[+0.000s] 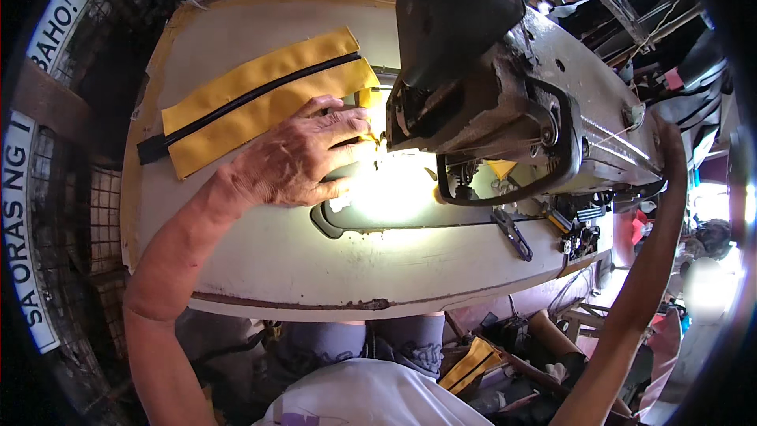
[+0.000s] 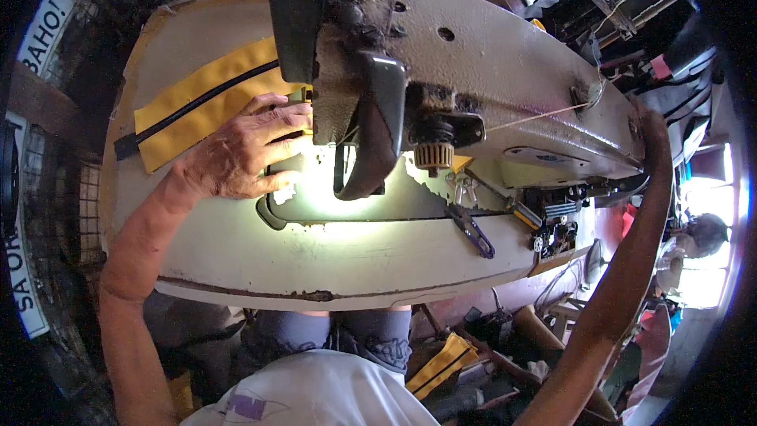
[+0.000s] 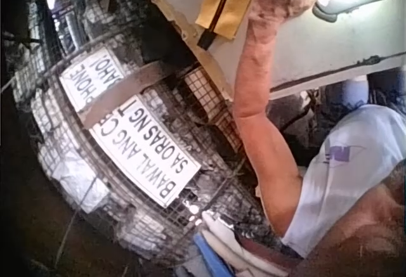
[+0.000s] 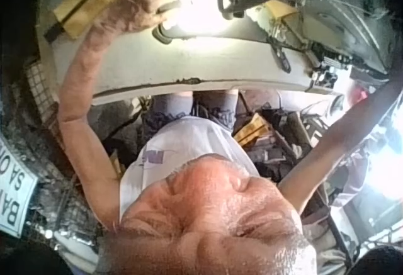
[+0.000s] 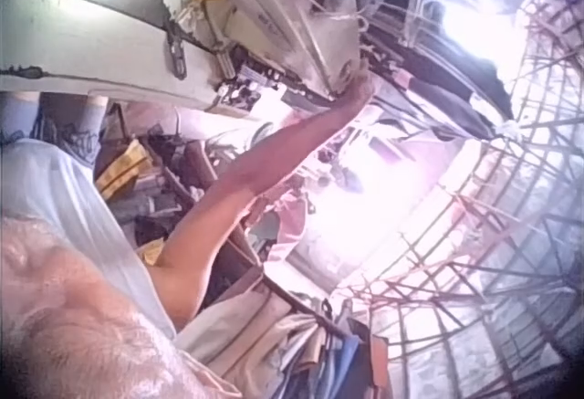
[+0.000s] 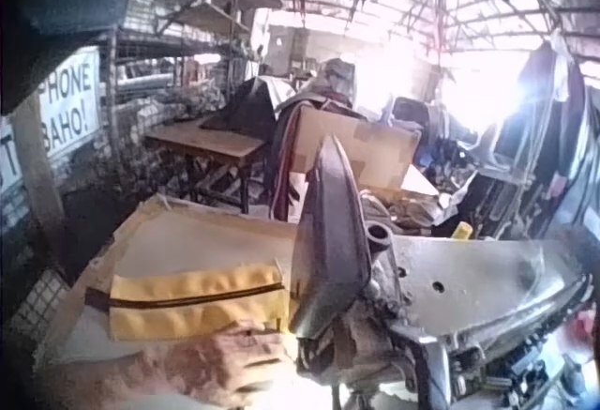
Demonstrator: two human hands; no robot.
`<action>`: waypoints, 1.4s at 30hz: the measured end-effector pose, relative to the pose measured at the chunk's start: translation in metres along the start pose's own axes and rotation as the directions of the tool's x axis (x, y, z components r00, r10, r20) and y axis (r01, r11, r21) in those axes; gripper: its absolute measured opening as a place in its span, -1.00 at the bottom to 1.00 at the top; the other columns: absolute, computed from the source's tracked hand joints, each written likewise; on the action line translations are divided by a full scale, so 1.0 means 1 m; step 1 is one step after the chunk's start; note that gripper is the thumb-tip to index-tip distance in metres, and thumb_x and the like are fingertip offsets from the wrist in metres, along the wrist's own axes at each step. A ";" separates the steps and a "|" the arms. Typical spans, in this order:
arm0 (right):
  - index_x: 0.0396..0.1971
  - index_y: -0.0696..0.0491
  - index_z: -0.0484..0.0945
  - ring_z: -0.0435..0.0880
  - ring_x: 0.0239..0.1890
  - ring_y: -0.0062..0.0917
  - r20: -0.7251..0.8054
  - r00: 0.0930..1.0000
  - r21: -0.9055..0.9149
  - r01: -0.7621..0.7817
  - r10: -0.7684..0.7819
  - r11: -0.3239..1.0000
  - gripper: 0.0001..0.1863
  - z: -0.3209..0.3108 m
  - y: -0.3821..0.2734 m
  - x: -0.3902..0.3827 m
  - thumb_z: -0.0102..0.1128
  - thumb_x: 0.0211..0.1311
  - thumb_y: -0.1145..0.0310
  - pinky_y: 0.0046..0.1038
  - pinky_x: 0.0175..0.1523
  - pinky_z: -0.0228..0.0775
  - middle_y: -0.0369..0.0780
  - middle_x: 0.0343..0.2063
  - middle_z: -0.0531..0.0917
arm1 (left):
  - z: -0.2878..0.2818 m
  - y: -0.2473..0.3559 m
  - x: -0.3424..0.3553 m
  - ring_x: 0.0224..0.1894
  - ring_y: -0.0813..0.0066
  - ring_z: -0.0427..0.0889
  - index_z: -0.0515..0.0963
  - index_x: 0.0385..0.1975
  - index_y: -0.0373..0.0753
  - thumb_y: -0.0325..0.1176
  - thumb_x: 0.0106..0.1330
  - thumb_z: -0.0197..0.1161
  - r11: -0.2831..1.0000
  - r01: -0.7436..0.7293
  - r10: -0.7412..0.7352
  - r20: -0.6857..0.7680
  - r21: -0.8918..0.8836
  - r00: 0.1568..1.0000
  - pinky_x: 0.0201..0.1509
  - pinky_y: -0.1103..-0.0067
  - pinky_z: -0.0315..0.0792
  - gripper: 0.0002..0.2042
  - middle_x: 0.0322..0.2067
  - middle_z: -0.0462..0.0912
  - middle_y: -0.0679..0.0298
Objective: The recorder is using an industrial sewing machine to stitch together yellow leather pieces to create small pouches or bags.
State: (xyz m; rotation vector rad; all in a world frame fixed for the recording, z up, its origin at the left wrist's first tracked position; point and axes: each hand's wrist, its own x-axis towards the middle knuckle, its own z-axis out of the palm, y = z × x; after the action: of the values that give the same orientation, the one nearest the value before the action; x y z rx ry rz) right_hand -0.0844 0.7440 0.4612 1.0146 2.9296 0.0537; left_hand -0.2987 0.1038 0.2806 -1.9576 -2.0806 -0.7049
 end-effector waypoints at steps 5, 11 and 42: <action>0.25 0.12 0.55 0.61 0.14 -0.41 -0.551 0.748 0.752 0.253 0.370 0.608 -0.49 0.081 0.027 -0.080 0.08 0.49 0.10 -0.37 0.26 0.41 -0.14 0.17 0.62 | 0.003 0.000 0.000 0.16 0.20 0.58 0.66 -0.11 -0.20 -0.26 0.18 0.41 0.999 0.008 -0.006 0.052 -0.036 0.999 0.36 0.27 0.35 -0.70 0.07 0.61 0.10; 0.29 0.10 0.51 0.55 0.25 -0.20 -0.508 0.769 0.733 0.149 0.388 0.664 -0.43 0.072 0.011 -0.083 0.00 0.53 -0.03 -0.27 0.37 0.29 -0.01 0.25 0.56 | -0.002 0.047 0.006 0.03 0.15 0.54 0.63 -0.19 -0.41 -0.22 0.11 0.45 0.978 0.170 -0.176 0.045 0.124 0.983 0.23 0.23 0.38 -0.61 -0.09 0.55 0.12; 0.25 0.11 0.47 0.62 -0.01 -0.10 -0.228 0.665 0.398 0.730 -0.711 0.556 -0.42 0.160 -0.383 -0.244 0.30 0.25 0.22 -0.02 0.20 0.29 0.00 0.05 0.63 | 0.017 0.088 0.006 0.02 0.18 0.46 0.60 -0.17 -0.30 -0.31 0.20 0.30 0.906 0.309 -0.308 -0.051 0.290 0.950 0.16 0.24 0.34 -0.74 -0.04 0.53 0.13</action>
State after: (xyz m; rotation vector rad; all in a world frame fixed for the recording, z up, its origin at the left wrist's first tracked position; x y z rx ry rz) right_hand -0.1212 0.2958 0.2902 -0.3064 3.1969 -0.6859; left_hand -0.2099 0.1175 0.2869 -1.4853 -2.3629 -0.4146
